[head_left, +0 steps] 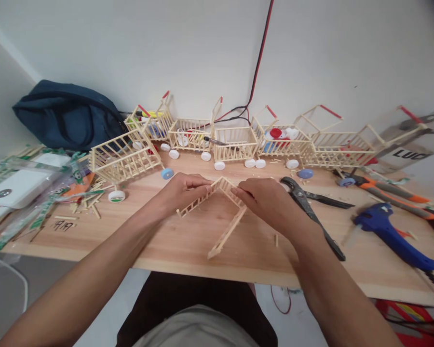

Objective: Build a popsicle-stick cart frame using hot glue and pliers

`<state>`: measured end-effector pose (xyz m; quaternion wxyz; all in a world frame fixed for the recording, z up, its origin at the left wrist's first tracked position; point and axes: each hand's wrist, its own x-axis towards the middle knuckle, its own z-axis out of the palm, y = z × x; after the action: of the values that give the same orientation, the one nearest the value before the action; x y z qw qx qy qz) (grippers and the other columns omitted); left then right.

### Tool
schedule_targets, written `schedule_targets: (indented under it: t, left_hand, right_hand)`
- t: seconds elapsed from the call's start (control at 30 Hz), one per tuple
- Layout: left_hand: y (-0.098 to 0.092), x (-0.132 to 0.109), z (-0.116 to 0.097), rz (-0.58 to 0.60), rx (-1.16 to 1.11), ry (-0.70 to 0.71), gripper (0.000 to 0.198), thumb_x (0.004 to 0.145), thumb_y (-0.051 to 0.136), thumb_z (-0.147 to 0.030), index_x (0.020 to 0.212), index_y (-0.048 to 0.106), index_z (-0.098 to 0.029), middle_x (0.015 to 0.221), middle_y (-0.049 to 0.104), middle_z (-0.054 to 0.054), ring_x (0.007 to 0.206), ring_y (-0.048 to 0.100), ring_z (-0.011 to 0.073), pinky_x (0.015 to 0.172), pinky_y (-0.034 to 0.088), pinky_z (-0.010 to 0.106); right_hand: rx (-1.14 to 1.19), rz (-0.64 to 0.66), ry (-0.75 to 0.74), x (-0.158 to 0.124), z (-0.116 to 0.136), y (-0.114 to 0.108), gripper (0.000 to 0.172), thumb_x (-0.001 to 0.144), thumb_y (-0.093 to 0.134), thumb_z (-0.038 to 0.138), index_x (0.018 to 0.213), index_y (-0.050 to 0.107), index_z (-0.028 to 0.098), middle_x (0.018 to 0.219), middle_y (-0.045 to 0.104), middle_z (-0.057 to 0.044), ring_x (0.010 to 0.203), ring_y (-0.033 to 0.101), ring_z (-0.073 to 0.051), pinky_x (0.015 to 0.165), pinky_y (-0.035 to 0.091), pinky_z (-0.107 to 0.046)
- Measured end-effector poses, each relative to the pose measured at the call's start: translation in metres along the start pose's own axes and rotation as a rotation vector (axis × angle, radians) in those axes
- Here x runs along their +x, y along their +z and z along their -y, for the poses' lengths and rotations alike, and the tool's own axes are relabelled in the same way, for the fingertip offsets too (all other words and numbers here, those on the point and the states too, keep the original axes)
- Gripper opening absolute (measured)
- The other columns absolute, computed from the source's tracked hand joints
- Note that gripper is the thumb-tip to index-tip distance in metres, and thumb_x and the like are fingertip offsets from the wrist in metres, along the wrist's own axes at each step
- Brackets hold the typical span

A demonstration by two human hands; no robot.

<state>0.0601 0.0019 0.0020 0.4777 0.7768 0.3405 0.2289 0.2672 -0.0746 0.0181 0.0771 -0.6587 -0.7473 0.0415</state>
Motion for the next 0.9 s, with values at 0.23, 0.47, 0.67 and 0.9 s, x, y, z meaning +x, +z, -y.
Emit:
schedule_targets:
  t: [0.23, 0.47, 0.67, 0.9]
  left_hand:
    - [0.000, 0.001, 0.001, 0.000, 0.002, 0.009, 0.032, 0.082, 0.061, -0.040, 0.098, 0.075, -0.016, 0.093, 0.072, 0.007, 0.074, 0.063, 0.0150, 0.065, 0.049, 0.024]
    - [-0.001, 0.004, 0.010, 0.006, 0.003, 0.124, 0.030, 0.084, 0.061, -0.038, 0.098, 0.075, -0.016, 0.093, 0.072, 0.007, 0.074, 0.064, 0.0143, 0.065, 0.050, 0.023]
    - [0.000, -0.004, -0.002, -0.104, 0.110, 0.348, 0.024, 0.087, 0.059, -0.029, 0.101, 0.074, -0.018, 0.094, 0.070, 0.008, 0.086, 0.064, 0.0168, 0.071, 0.052, 0.026]
    - [0.003, -0.014, -0.010, -0.382, 0.347, 0.665, 0.024, 0.086, 0.058, -0.014, 0.107, 0.069, -0.018, 0.102, 0.069, 0.009, 0.091, 0.065, 0.0150, 0.079, 0.052, 0.026]
  right_hand:
    - [0.011, -0.003, 0.000, 0.001, 0.000, -0.001, 0.038, 0.096, 0.044, 0.034, 0.065, 0.059, 0.017, 0.068, 0.063, -0.004, 0.063, 0.050, -0.014, 0.061, 0.028, -0.027]
    - [-0.001, 0.005, 0.011, -0.001, 0.003, -0.003, 0.039, 0.097, 0.043, 0.035, 0.068, 0.061, 0.016, 0.072, 0.065, -0.005, 0.066, 0.054, -0.015, 0.061, 0.029, -0.026]
    - [-0.121, -0.105, 0.034, -0.010, 0.011, -0.005, 0.035, 0.097, 0.044, 0.035, 0.075, 0.064, 0.016, 0.074, 0.064, -0.005, 0.066, 0.057, -0.015, 0.053, 0.026, -0.025]
    - [-0.140, -0.505, -0.094, -0.019, 0.014, -0.001, 0.030, 0.096, 0.048, 0.034, 0.078, 0.067, 0.017, 0.073, 0.063, -0.003, 0.070, 0.060, -0.015, 0.055, 0.033, -0.024]
